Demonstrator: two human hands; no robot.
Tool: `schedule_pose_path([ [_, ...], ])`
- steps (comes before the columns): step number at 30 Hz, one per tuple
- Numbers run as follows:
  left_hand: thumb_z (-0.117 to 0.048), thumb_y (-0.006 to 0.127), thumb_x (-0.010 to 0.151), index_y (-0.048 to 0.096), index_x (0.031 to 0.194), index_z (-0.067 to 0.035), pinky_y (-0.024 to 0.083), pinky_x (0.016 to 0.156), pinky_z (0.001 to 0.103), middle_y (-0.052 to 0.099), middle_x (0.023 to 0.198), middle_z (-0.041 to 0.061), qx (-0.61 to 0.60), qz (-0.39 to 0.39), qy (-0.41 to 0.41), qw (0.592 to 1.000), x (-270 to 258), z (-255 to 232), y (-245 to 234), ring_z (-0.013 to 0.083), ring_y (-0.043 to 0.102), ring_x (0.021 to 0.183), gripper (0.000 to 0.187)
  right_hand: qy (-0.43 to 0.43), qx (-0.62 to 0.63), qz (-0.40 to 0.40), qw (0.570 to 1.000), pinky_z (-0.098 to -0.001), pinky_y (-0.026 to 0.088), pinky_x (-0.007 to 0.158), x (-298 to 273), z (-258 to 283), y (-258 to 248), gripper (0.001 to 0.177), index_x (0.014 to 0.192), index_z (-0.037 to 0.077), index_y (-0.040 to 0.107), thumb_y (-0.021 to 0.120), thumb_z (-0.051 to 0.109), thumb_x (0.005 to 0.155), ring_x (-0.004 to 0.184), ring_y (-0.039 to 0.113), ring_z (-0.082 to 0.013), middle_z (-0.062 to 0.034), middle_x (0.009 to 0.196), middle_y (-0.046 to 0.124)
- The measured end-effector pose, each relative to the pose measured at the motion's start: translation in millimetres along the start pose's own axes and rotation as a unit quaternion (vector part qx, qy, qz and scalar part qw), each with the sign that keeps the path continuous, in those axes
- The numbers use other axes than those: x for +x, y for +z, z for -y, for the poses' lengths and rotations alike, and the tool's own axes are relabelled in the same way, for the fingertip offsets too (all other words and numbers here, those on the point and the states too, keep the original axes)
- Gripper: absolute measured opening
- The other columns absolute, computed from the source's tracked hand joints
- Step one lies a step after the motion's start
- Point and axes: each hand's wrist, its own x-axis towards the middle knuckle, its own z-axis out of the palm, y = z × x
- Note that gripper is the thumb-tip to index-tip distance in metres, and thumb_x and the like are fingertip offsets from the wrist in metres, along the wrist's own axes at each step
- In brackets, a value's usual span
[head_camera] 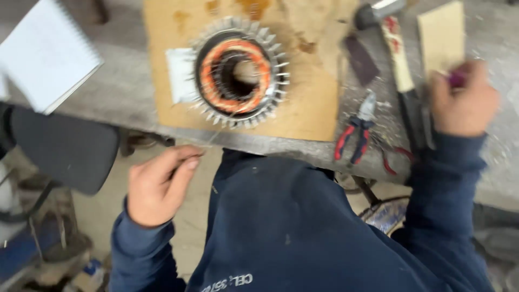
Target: The person is working on a motor stator, using a hammer to tap components into place and a string to tie the copper windings. They also use a lighter to burn the ends of the string and pliers to cut it.
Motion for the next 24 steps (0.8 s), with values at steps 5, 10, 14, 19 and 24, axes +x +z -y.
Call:
schedule_pose_path([
  [5, -0.019, 0.064, 0.101, 0.076, 0.107, -0.009, 0.049, 0.057, 0.027, 0.073, 0.077, -0.001, 0.003, -0.026, 0.032, 0.999, 6.5, 6.5, -6.8, 0.0118, 0.066, 0.06, 0.017, 0.199, 0.351, 0.008, 0.915, -0.0222, 0.052, 0.076, -39.7, 32.2, -24.1, 0.018, 0.114, 0.001, 0.071, 0.058, 0.012, 0.118, 0.084, 0.067, -0.0162, -0.0105, 0.099, 0.068],
  [10, -0.024, 0.063, 0.101, 0.068, 0.097, -0.012, 0.047, 0.053, 0.025, 0.06, 0.063, -0.007, -0.122, 0.133, 0.142, 0.973, 54.9, 25.0, -27.6, 0.0096, 0.054, 0.05, 0.014, 0.135, 0.491, 0.036, 0.86, -0.0318, 0.049, 0.086, -64.4, 150.0, -52.7, 0.044, 0.146, 0.01, 0.032, 0.054, 0.001, 0.109, 0.098, 0.057, -0.0276, -0.0261, 0.117, 0.057],
  [14, -0.03, 0.061, 0.102, 0.065, 0.094, -0.015, 0.044, 0.055, 0.031, 0.061, 0.067, -0.001, -0.13, 0.252, 0.264, 0.922, 100.9, 42.0, -45.5, 0.019, 0.058, 0.055, 0.017, 0.205, 0.459, 0.074, 0.861, -0.0294, 0.051, 0.065, -85.2, 229.9, -49.0, 0.043, 0.147, 0.003, 0.044, 0.053, 0.007, 0.104, 0.079, 0.059, -0.0204, -0.0183, 0.107, 0.062],
  [19, -0.032, 0.055, 0.105, 0.064, 0.091, -0.016, 0.044, 0.05, 0.036, 0.065, 0.069, 0.004, -0.152, 0.354, 0.387, 0.838, 143.5, 64.1, -46.6, 0.0232, 0.066, 0.059, 0.022, 0.25, 0.356, 0.111, 0.893, -0.0216, 0.03, 0.053, -120.1, 328.5, -19.9, 0.049, 0.123, 0.01, 0.052, 0.078, 0.011, 0.082, 0.052, 0.033, -0.0058, 0.005, 0.061, 0.042],
  [24, -0.027, 0.054, 0.107, 0.065, 0.099, -0.013, 0.047, 0.053, 0.033, 0.066, 0.074, 0.003, -0.198, 0.379, 0.463, 0.777, 174.8, 59.7, -43.5, 0.0215, 0.063, 0.06, 0.02, 0.293, 0.285, 0.011, 0.912, -0.0269, 0.053, 0.067, -144.8, 381.8, -4.8, 0.03, 0.118, 0.002, 0.059, 0.07, 0.017, 0.095, 0.069, 0.063, -0.0143, -0.0095, 0.096, 0.075],
])
